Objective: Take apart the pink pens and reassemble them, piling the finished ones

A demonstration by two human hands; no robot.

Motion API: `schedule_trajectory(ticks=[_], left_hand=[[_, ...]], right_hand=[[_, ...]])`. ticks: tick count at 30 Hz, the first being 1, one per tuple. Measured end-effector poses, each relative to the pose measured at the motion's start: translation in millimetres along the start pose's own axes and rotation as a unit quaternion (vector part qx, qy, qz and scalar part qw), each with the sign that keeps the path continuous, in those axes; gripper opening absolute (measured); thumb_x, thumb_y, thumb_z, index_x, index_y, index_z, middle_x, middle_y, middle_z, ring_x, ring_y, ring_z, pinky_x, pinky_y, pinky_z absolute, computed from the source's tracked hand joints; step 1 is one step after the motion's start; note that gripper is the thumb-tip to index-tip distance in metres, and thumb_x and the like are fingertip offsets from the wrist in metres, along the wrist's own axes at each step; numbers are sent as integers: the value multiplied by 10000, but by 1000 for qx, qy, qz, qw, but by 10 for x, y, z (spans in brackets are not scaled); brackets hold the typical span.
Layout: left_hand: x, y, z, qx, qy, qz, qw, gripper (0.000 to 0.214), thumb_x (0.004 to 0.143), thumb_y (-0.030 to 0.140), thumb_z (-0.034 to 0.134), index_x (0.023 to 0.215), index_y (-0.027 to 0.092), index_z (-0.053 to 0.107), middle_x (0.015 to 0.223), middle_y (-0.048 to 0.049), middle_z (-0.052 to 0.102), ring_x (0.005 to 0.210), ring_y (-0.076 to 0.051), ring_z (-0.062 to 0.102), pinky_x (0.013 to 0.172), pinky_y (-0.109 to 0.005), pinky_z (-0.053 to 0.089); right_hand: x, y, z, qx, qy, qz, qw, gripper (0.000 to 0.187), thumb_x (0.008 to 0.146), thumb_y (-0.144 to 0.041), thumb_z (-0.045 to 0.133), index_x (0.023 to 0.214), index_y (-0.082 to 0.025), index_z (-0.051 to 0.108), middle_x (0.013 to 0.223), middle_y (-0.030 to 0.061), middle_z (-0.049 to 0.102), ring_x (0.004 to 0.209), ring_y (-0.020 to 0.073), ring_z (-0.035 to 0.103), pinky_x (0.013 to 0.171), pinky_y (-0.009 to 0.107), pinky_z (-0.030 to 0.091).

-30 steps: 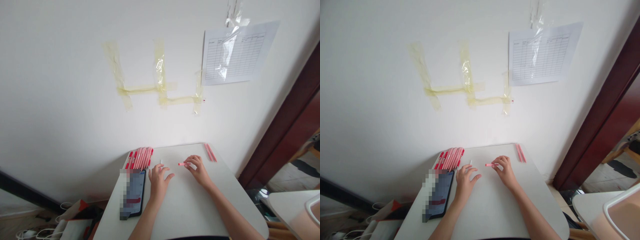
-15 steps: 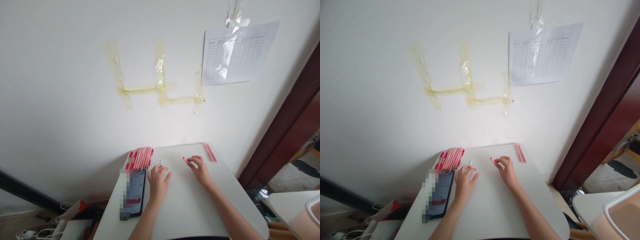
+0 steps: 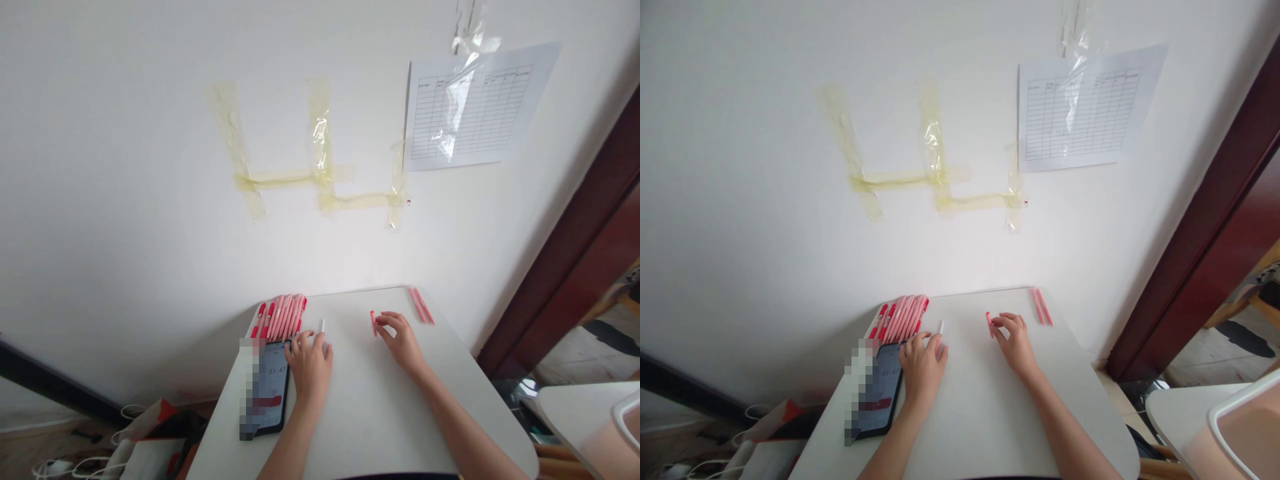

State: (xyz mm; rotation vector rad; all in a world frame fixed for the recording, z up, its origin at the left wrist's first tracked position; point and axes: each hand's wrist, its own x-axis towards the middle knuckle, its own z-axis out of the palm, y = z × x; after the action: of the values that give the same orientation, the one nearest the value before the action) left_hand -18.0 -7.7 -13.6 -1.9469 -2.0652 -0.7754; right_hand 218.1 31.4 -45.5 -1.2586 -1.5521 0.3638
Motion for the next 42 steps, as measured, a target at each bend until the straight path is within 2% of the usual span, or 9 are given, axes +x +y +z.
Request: schedule_trajectory(ticks=[8, 18, 23, 28, 34, 39, 42], left_hand=[[-3, 5, -22, 6, -5, -4, 1000, 238, 862, 278, 586, 1043, 254, 739, 1190, -95, 641, 1161, -302, 527, 1071, -572, 359], [-6, -3, -6, 9, -2, -7, 1000, 247, 865, 289, 582, 1055, 253, 735, 1188, -97, 637, 1160, -301, 524, 1061, -560, 360], [-2, 2, -17, 17, -12, -12, 1000, 243, 874, 300, 577, 1053, 252, 734, 1201, -94, 640, 1176, -301, 521, 1065, -546, 355], [0, 11, -37, 23, -17, -18, 999, 251, 880, 307, 576, 1071, 253, 730, 1217, -91, 639, 1180, -295, 517, 1063, -521, 351], [-2, 11, -44, 35, 1, -25, 999, 223, 885, 312, 564, 1000, 229, 736, 1210, -108, 635, 1176, -309, 518, 1038, -522, 369], [5, 1, -42, 48, 12, -24, 998, 243, 914, 309, 523, 928, 204, 742, 1203, -121, 640, 1167, -310, 531, 1020, -530, 391], [9, -7, -35, 45, 17, -21, 999, 237, 914, 290, 524, 912, 195, 741, 1207, -124, 643, 1155, -310, 541, 1011, -530, 405]], right_hand=[[0, -56, -14, -37, -18, -22, 999, 372, 948, -579, 532, 939, -264, 729, 1017, 109, 725, 1127, 319, 623, 1036, 587, 439], [29, -65, -61, -13, -1, -17, 1000, 400, 968, -600, 485, 974, -273, 714, 1140, 122, 688, 1159, 307, 595, 995, 521, 484], [9, -51, -30, -48, -22, -8, 999, 414, 949, -630, 506, 976, -277, 719, 1017, 102, 725, 1128, 321, 598, 1016, 543, 445], [31, -33, -26, -38, -29, -5, 999, 426, 948, -634, 502, 957, -262, 709, 1030, 103, 721, 1089, 299, 603, 1003, 513, 458], [30, -44, -40, -13, -34, -1, 999, 393, 964, -602, 492, 958, -264, 692, 1067, 103, 699, 1083, 281, 609, 998, 494, 475], [17, -49, -32, -34, -34, -4, 999, 404, 958, -613, 498, 987, -254, 682, 1028, 112, 708, 1036, 287, 628, 963, 504, 489], [19, -53, -41, -48, -26, -23, 998, 385, 968, -599, 494, 991, -263, 681, 1026, 107, 716, 1087, 299, 609, 967, 514, 479]])
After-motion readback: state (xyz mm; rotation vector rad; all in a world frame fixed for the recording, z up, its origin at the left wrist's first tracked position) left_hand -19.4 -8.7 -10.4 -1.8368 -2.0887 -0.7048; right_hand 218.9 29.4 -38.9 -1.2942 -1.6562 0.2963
